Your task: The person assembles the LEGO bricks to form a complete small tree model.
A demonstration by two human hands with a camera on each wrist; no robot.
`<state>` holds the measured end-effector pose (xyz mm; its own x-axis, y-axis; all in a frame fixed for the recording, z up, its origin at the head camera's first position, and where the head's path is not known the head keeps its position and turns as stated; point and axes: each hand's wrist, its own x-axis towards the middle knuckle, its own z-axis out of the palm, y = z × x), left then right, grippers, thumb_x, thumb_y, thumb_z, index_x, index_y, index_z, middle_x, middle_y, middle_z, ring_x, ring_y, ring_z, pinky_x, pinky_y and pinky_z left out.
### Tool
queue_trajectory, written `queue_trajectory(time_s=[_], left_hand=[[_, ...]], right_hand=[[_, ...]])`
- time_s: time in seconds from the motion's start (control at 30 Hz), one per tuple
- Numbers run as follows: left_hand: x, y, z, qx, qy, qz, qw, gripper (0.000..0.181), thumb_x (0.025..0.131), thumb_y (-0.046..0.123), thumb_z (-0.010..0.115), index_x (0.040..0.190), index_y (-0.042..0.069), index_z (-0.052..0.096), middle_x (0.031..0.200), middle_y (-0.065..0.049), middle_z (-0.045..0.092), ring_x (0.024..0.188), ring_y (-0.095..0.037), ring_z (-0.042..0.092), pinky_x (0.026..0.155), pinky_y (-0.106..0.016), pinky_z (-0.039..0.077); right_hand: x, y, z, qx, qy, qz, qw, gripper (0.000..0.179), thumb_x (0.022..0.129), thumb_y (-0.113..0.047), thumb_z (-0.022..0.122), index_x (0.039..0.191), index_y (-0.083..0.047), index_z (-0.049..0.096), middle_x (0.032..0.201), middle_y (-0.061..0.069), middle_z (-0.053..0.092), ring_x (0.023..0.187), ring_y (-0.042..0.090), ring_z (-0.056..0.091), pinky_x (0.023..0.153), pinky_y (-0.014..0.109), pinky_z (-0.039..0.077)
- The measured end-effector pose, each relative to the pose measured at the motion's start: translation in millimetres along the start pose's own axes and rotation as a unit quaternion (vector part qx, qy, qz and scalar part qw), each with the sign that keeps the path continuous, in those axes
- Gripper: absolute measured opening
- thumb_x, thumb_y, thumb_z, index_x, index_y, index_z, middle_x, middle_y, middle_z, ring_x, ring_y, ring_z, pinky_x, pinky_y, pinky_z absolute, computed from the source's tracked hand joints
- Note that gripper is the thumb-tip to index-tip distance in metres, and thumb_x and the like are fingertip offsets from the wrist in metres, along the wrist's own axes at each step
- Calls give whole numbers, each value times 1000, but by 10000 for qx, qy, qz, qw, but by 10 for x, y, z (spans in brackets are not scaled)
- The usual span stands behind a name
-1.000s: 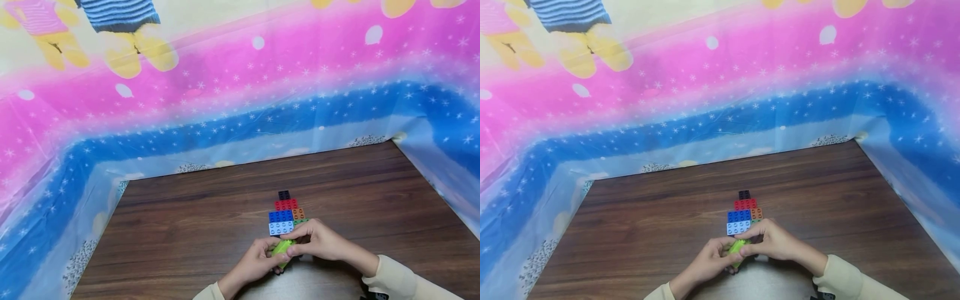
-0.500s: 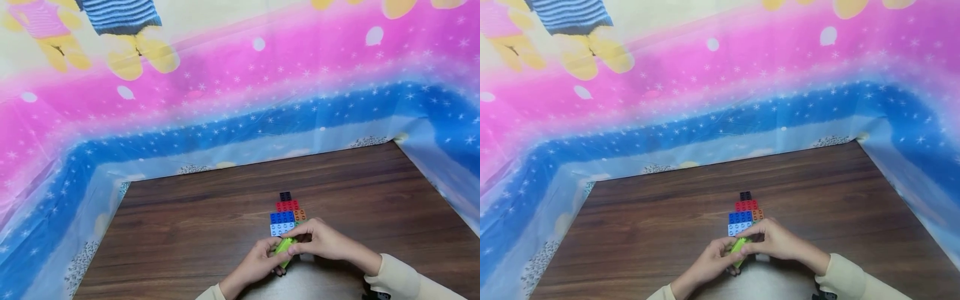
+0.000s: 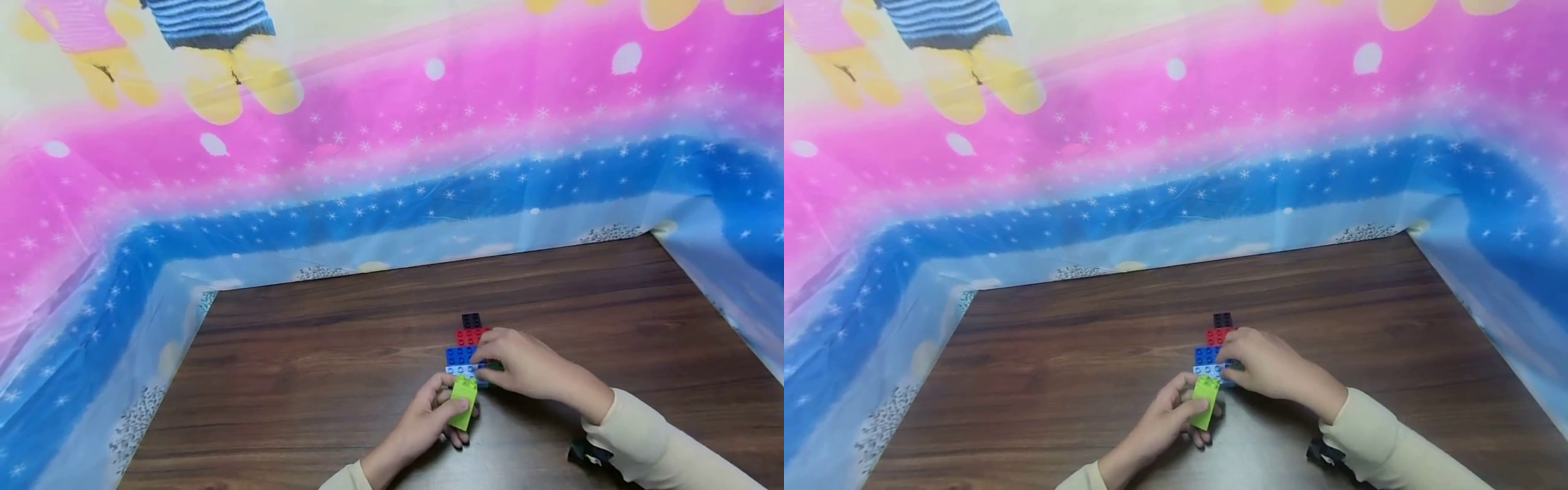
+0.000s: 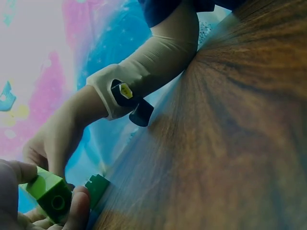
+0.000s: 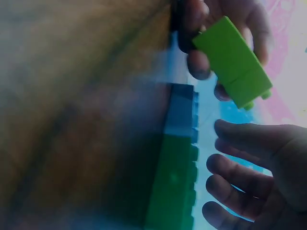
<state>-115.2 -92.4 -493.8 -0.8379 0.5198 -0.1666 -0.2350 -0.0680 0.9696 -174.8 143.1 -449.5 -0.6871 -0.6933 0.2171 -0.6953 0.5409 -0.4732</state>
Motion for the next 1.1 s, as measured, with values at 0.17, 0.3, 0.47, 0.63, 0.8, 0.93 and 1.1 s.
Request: queue_trajectory(time_s=[0.17,0.3,0.47,0.63,0.8,0.93,1.1], left_hand=[[12,13,5,41,21,32,10000,26,103,10,59,126,2,49,113,-27,73,61,-16,66,53,-23,57],[14,26,6,139,-24,67,9999,26,103,9,60,125,2,49,113,-28,73,60,-14,65,54,-23,58],[-2,13,7,172,-60,101,9998,28,103,7,59,128,-2,51,111,-30,72,59,-10,63,54,-22,57],[-3,-5,-6,246,-139,194,9994,35,103,8,56,134,-7,51,107,-26,72,60,-10,62,54,-21,57],[-12,-3,-4,173,-182,187,9995,33,103,10,55,130,-8,52,93,-11,72,57,-8,59,52,-20,55],[-21,-1,-7,143,-223,221,9994,28,103,11,53,122,-8,52,84,-2,66,54,-6,56,50,-18,52],[-5,-20,-11,77,-407,535,9977,20,103,10,48,115,-6,50,80,-1,60,56,-6,55,50,-19,51]], right_hand=[[-5,-42,26,-184,-338,-44,9992,10,91,-12,84,100,-17,82,96,-9,67,87,6,61,71,25,57],[-7,-76,49,-326,-409,-5,9986,10,89,-11,86,92,-19,81,92,-11,62,86,5,56,69,24,54],[-26,-109,99,-290,-492,-6,9984,13,88,-10,86,87,-19,77,95,-11,64,90,6,57,73,25,56],[-36,-132,130,-448,-570,-126,9973,18,85,-13,89,98,-18,78,100,-11,70,97,8,61,89,40,59],[-52,-136,153,-498,-573,-165,9970,25,82,-15,92,103,-20,78,97,-16,70,97,8,57,89,45,55],[-62,-136,171,-500,-572,-161,9970,26,83,-16,91,105,-21,78,94,-18,67,93,6,52,82,39,48],[-70,-132,157,-388,-469,-98,9981,21,86,-14,87,104,-22,77,96,-18,69,96,8,54,84,42,46]])
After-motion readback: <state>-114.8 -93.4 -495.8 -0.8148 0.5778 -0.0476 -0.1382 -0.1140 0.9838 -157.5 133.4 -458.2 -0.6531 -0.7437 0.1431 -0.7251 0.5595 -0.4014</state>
